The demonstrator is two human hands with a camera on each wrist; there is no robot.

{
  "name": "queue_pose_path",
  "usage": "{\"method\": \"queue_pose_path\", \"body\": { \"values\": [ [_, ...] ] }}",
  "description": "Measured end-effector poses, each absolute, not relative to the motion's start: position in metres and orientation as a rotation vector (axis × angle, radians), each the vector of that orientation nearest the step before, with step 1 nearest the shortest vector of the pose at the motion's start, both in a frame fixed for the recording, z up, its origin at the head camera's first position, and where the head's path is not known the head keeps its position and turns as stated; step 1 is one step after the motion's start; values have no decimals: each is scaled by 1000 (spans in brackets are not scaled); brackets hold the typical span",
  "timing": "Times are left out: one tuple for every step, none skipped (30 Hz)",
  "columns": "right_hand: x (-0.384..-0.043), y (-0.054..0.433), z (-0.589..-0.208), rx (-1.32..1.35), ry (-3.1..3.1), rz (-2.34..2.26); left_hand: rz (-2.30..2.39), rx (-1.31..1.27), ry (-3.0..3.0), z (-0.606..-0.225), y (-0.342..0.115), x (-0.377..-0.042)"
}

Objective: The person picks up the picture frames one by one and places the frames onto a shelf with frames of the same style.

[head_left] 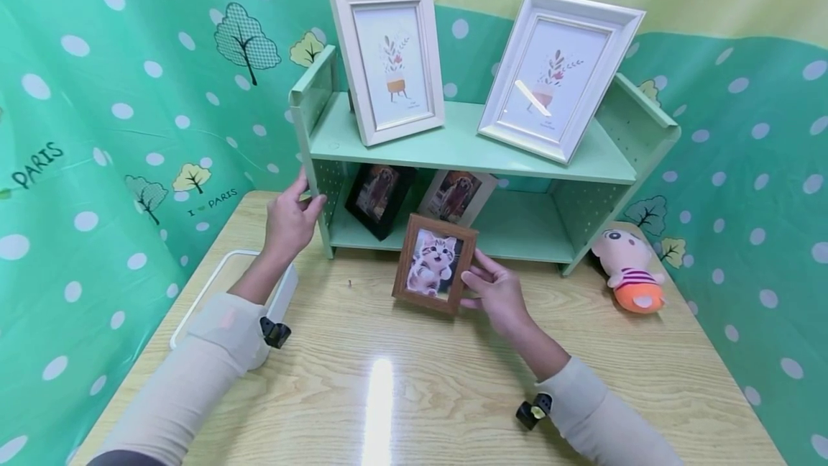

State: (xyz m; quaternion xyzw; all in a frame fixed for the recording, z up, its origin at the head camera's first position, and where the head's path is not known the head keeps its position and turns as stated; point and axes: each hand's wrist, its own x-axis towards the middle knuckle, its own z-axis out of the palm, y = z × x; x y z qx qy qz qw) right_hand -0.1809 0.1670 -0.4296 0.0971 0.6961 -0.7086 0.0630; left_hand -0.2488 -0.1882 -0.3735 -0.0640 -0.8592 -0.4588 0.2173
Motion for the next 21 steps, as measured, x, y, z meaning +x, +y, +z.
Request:
{"method": "queue_pose_path", "body": {
  "values": [
    [-181,168,-429,299,2106,-2140,-1271,-178,-2377,-373,-188,-249],
    [-181,169,-429,305,2105,-2142,-1270,-181,-2373,-373,-188,-249],
    [-181,170,-428,311,2105,-2142,-1269,-185,-2370,-373,-188,-249],
    [-181,171,-427,316,2102,-2143,-1264,-188,-2369,-373,-189,-249],
    [-180,172,-426,322,2099,-2145,-1260,-191,-2367,-374,-189,-249],
    [-180,173,-426,330,2096,-2147,-1255,-194,-2366,-374,-189,-249],
    [-180,175,-425,334,2094,-2151,-1253,-198,-2364,-374,-189,-249],
    [-180,176,-425,336,2091,-2157,-1250,-201,-2362,-374,-189,-249],
    [-180,177,-425,338,2091,-2159,-1249,-203,-2360,-374,-189,-249],
    [-180,179,-424,341,2090,-2162,-1248,-204,-2358,-374,-189,-250],
    [-180,180,-424,346,2091,-2165,-1247,-206,-2356,-374,-189,-250],
    [-180,181,-424,348,2092,-2167,-1245,-208,-2356,-374,-189,-250],
    [-180,182,-424,350,2095,-2167,-1244,-208,-2356,-373,-189,-250],
    [-180,184,-424,354,2096,-2166,-1243,-207,-2356,-373,-189,-250],
    [-180,185,-423,359,2099,-2161,-1244,-206,-2358,-373,-189,-249],
    [-180,187,-423,363,2100,-2159,-1245,-205,-2359,-373,-189,-249],
    [-180,188,-423,366,2098,-2162,-1247,-203,-2359,-373,-189,-249],
    [-179,190,-422,369,2097,-2166,-1247,-201,-2361,-373,-189,-249],
    [-179,191,-422,369,2096,-2167,-1247,-200,-2362,-373,-189,-249],
    [-179,193,-421,370,2095,-2171,-1246,-200,-2362,-373,-189,-249],
    [-179,195,-421,369,2094,-2176,-1244,-199,-2364,-373,-189,-249]
  ]
}}
